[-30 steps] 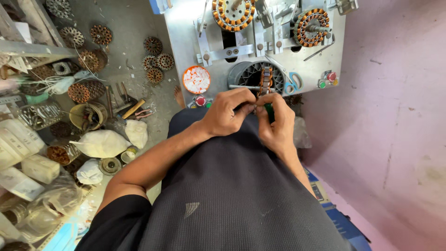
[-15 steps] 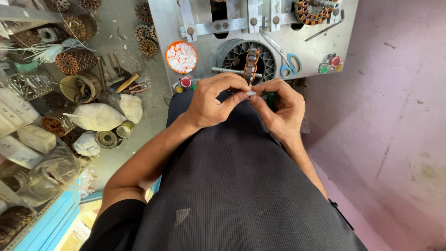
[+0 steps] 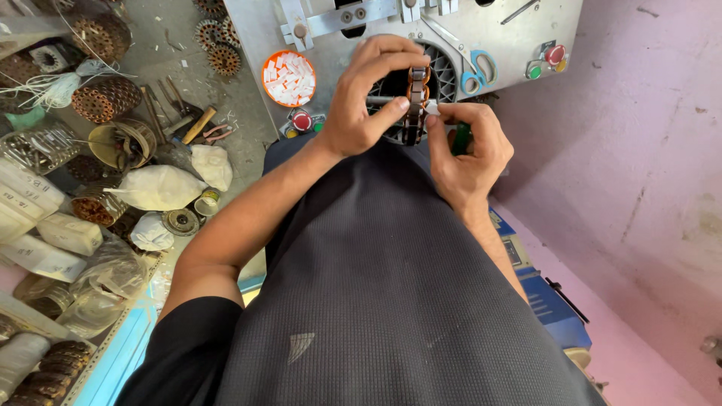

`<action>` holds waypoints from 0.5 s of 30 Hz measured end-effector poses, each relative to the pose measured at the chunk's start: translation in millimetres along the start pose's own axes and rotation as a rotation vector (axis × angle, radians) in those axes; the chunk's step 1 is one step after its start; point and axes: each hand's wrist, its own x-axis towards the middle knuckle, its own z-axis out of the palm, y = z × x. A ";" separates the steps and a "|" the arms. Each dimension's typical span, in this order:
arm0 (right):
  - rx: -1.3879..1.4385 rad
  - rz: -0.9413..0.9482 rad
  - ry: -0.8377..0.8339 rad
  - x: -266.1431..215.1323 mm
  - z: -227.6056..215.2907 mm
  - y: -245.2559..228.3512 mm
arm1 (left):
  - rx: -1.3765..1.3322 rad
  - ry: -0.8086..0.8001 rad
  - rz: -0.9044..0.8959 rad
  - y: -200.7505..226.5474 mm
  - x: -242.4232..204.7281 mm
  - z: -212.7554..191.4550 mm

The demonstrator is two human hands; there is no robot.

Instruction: The person inserts small white plastic pieces into the slots of a copper-wound motor stator using a green-handled screwdriver to push them in. The person then removes the stator from the machine and places it on the workbench.

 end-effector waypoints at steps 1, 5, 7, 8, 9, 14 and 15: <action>-0.008 -0.028 0.001 -0.4 0.8 0.5 | -0.022 -0.018 0.004 -6.5 3.2 -1.8; -0.037 -0.063 0.009 -3.9 4.6 0.1 | -0.185 -0.211 0.008 -27.0 8.6 -7.8; -0.065 -0.019 0.029 -5.0 6.4 0.1 | -0.203 -0.293 -0.001 -33.3 8.9 -10.8; -0.076 0.002 0.036 -5.7 7.5 0.0 | -0.221 -0.300 0.004 -35.9 9.6 -12.3; -0.084 -0.005 0.037 -5.9 8.0 0.0 | -0.238 -0.307 0.010 -38.0 10.7 -13.2; -0.070 -0.022 0.036 -6.0 5.3 -2.8 | -0.299 -0.325 0.025 -41.0 14.0 -15.8; -0.073 -0.023 0.024 -4.7 5.0 -3.5 | -0.299 -0.324 0.029 -40.6 14.2 -15.7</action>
